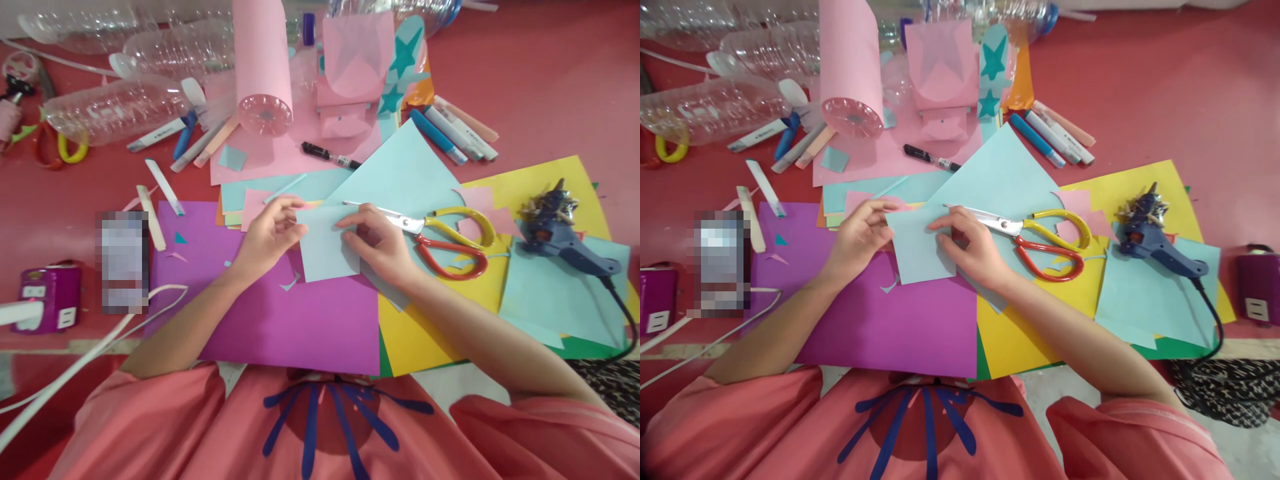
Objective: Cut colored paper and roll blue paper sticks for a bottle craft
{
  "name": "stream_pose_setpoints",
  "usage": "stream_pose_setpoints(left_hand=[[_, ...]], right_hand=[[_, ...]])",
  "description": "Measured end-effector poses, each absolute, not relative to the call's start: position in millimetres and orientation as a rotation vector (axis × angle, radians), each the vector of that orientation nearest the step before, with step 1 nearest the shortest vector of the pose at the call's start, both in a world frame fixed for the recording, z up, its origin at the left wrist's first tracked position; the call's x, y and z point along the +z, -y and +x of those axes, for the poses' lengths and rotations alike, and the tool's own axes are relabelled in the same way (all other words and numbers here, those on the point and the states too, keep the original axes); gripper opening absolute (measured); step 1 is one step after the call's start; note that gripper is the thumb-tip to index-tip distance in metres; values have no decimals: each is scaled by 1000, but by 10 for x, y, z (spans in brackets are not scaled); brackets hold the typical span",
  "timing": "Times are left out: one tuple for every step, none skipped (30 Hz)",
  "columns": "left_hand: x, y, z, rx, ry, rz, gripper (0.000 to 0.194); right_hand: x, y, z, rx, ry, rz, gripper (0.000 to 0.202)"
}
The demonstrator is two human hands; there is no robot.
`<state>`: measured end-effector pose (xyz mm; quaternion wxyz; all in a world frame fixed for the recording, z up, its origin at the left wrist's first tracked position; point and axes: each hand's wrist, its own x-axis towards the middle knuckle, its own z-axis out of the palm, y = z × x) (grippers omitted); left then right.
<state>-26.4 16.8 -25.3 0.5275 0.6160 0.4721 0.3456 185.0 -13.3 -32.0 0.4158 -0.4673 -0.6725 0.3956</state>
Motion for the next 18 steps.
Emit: stream_pose_setpoints(left_hand=[[-264,-143,-230,786,-1096,1401,50],[-273,-119,-202,759,-1088,1347,49],[-280,-98,-182,741,-1088,1312,48],[-284,-81,-169,726,-1090,1293,46],[-285,-68,-163,712,-1093,1287,44],[-283,-59,-161,696,-1092,1290,43],[-279,-53,-163,679,-1090,1299,41],[-273,-48,-166,664,-1088,1312,40],[-267,-45,-170,651,-1086,1327,38],[-260,-42,-173,644,-1083,1346,37],[-254,-40,-175,639,-1082,1373,35],[-250,-38,-176,640,-1082,1407,33],[-247,-36,-175,649,-1078,1447,31],[-247,-34,-173,664,-1073,1485,29],[-250,-32,-171,685,-1069,1515,27],[-256,-30,-169,711,-1064,1533,24],[-263,-27,-167,740,-1059,1539,23],[-272,-23,-167,773,-1053,1534,21]], right_hand=[[-315,137,1845,1023,1673,-1162,15],[-316,144,1838,1058,1654,-1152,11],[-320,154,1829,1102,1624,-1149,9],[-326,166,1820,1152,1577,-1153,10],[-333,178,1811,1206,1515,-1165,15],[-339,189,1803,1266,1445,-1177,21],[-343,196,1796,1327,1381,-1184,25],[-345,200,1792,1381,1341,-1190,27],[-344,199,1790,1415,1329,-1193,27],[-341,195,1789,1426,1345,-1194,25],[-338,189,1788,1411,1381,-1195,21],[-335,181,1788,1370,1429,-1197,15],[-332,173,1787,1318,1478,-1201,9],[-330,167,1787,1272,1515,-1201,6],[-326,162,1787,1243,1533,-1198,7],[-322,158,1788,1233,1537,-1194,9],[-316,155,1791,1237,1534,-1189,12],[-307,154,1796,1254,1529,-1180,14]])
